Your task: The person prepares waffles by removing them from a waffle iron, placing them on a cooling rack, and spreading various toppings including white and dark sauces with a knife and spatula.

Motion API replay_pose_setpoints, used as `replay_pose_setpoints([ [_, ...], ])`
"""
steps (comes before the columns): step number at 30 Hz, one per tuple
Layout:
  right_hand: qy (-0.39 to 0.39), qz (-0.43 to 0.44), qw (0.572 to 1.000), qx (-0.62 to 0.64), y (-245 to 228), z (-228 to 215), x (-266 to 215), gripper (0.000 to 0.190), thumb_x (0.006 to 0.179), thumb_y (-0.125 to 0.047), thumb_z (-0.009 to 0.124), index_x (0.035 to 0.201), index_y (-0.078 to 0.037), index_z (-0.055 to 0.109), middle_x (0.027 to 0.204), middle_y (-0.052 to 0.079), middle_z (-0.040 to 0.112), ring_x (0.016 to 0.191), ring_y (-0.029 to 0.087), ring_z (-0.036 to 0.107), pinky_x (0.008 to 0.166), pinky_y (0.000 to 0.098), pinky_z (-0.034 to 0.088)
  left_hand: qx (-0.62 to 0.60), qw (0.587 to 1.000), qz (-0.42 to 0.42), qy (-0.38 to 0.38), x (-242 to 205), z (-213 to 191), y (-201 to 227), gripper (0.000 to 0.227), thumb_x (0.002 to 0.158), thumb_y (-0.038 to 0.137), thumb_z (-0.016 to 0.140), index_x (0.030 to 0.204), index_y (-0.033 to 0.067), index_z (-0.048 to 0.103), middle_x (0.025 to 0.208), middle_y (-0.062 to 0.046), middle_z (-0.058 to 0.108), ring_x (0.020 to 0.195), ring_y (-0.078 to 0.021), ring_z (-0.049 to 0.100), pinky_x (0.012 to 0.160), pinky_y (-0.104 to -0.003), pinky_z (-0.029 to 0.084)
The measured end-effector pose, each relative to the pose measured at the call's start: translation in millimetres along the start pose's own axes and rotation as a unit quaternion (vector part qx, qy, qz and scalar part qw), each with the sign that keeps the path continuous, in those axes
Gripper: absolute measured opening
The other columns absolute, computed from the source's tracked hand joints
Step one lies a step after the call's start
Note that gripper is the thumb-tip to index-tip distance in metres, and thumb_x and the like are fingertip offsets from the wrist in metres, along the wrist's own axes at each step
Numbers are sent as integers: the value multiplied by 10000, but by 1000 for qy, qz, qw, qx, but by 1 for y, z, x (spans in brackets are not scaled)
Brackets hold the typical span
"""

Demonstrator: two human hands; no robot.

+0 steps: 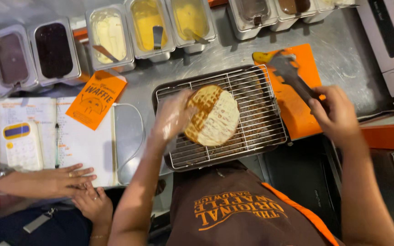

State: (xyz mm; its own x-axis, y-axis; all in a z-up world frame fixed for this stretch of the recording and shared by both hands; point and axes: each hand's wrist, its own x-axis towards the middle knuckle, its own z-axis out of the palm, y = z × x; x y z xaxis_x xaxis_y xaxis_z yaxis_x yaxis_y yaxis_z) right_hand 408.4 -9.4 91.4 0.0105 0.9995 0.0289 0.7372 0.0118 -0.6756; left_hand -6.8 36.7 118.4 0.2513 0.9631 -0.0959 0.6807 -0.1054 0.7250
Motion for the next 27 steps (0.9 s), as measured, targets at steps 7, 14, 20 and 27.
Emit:
replay_pose_setpoints([
  [7,-169,-237,953,-85,-75,-16,73,354,865,-222,761,1162,-45,688,1076,138,653,872,301,688,735,382,552,134,977,149,-71,61,-21,26,231,879,170,733,1097,208,800,1049,-61,778,935,-232,734,905,-395,573],
  [14,-188,-310,931,-48,-76,23,75,248,895,-207,755,1074,-39,719,987,125,681,854,329,678,746,403,545,54,980,164,-98,61,2,39,203,822,336,784,938,172,810,919,-60,742,948,-217,685,935,-408,533],
  [20,-149,-206,966,45,-36,38,47,144,924,-151,745,1013,-38,732,880,71,676,718,201,636,635,320,493,-314,939,-95,-105,50,-17,-20,575,917,713,514,1163,277,797,1148,84,742,1060,-42,605,965,-235,434],
  [27,-185,45,912,363,-20,81,-6,181,975,-145,667,1085,-6,700,870,25,654,676,90,650,596,249,536,-662,709,-217,110,-5,65,-29,572,980,448,608,1388,47,621,1278,-96,734,1081,-175,739,969,-357,604],
])
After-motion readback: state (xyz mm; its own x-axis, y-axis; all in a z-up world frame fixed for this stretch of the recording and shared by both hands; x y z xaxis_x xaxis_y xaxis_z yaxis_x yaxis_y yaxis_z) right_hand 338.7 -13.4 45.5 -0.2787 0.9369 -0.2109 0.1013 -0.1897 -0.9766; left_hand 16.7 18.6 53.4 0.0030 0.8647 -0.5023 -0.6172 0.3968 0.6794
